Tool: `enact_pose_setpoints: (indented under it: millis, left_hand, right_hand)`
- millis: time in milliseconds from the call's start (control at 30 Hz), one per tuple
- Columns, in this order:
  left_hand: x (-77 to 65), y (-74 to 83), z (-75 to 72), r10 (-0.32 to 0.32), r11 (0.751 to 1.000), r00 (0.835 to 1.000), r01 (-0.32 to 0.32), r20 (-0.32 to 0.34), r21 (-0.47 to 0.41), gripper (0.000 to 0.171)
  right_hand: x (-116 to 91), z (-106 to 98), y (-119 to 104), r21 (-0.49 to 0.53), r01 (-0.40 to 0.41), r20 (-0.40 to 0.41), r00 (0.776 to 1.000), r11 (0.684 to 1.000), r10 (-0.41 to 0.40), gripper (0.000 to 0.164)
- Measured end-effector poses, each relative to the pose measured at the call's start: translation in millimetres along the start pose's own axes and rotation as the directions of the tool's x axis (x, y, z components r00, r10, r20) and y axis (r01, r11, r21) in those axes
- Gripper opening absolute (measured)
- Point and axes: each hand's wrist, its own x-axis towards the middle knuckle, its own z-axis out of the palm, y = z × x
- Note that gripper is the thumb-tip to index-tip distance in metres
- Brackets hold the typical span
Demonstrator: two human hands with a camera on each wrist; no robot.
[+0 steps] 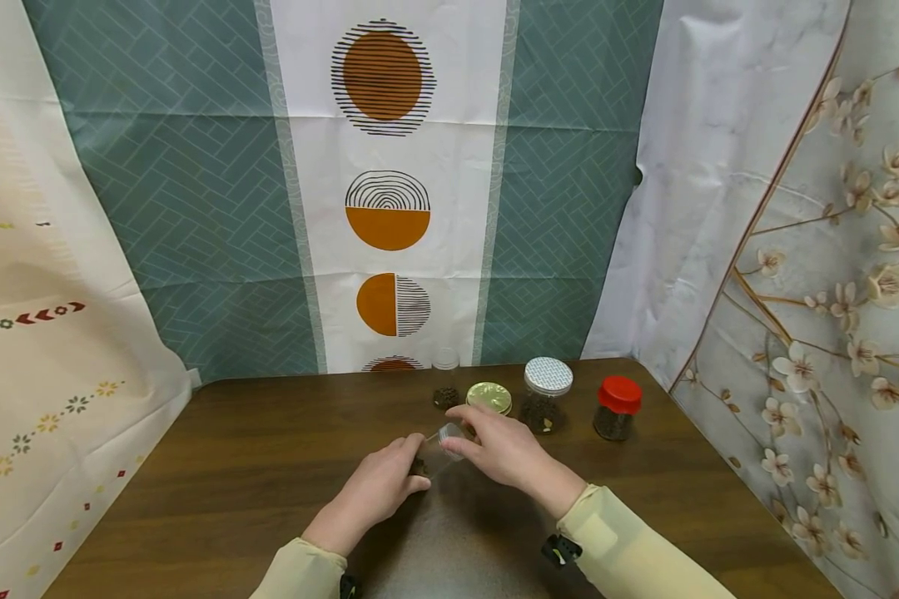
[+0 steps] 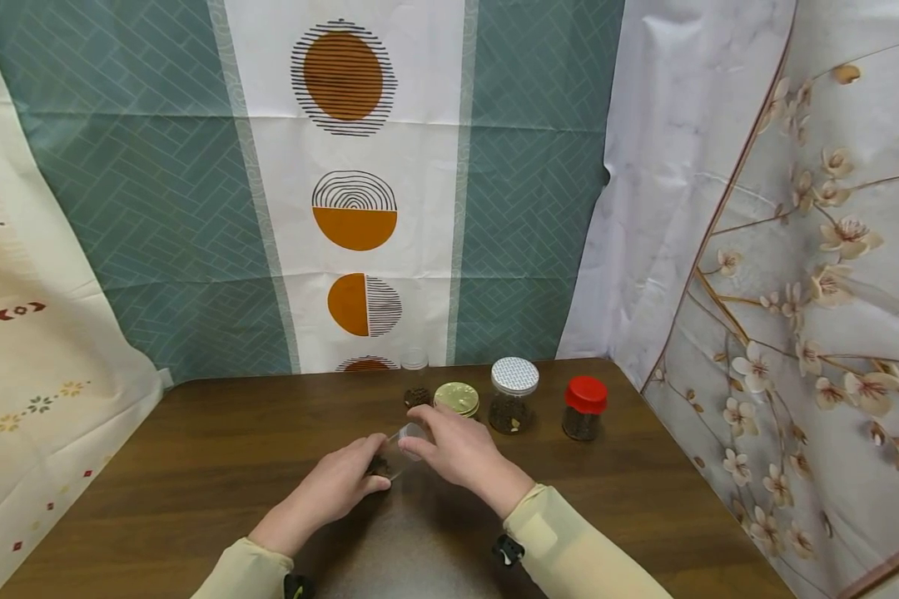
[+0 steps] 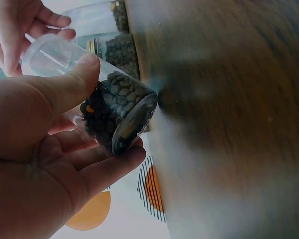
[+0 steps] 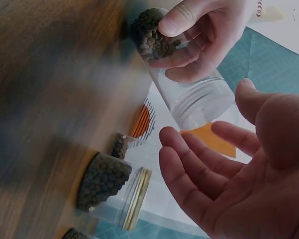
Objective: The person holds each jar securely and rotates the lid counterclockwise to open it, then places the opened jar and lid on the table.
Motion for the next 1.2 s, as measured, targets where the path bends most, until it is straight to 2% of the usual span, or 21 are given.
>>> enact_pose_setpoints:
  millis: [167,500,967,1067,1200]
  left_hand:
    - [-0.4,-0.2,-0.2,0.001,1.0,1.0,-0.001,0.003,0.002,0.049]
    - [-0.7,0.2,0.6,0.016,1.0,1.0,-0.016,-0.007,0.007,0.048]
    - [-0.3,0.5,0.9,0.016,1.0,1.0,-0.016,-0.013,-0.003,0.048]
    - [-0.7,0.7,0.4,0.01,1.0,1.0,-0.011,-0.012,-0.008,0.049]
    - [-0.9,0.3,0.6,0.003,1.0,1.0,-0.003,-0.004,-0.01,0.049]
  right_hand:
    - [0.3,2.8,-0.1,0.016,0.024,0.017,1.0,1.0,-0.025,0.043]
    - [-2.9,0.9,-0.3,-0.011,0.082,-0.005,0.997,0.997,-0.082,0.035]
    - [-4.0,-1.8,0.8,-0.001,0.153,0.004,0.988,0.988,-0.153,0.038]
    - [-3.6,-2.8,0.7,0.009,0.145,0.018,0.989,0.989,-0.146,0.043]
    - [-3.0,-3.3,-0.1,0.027,0.081,0.022,0.996,0.996,-0.082,0.05]
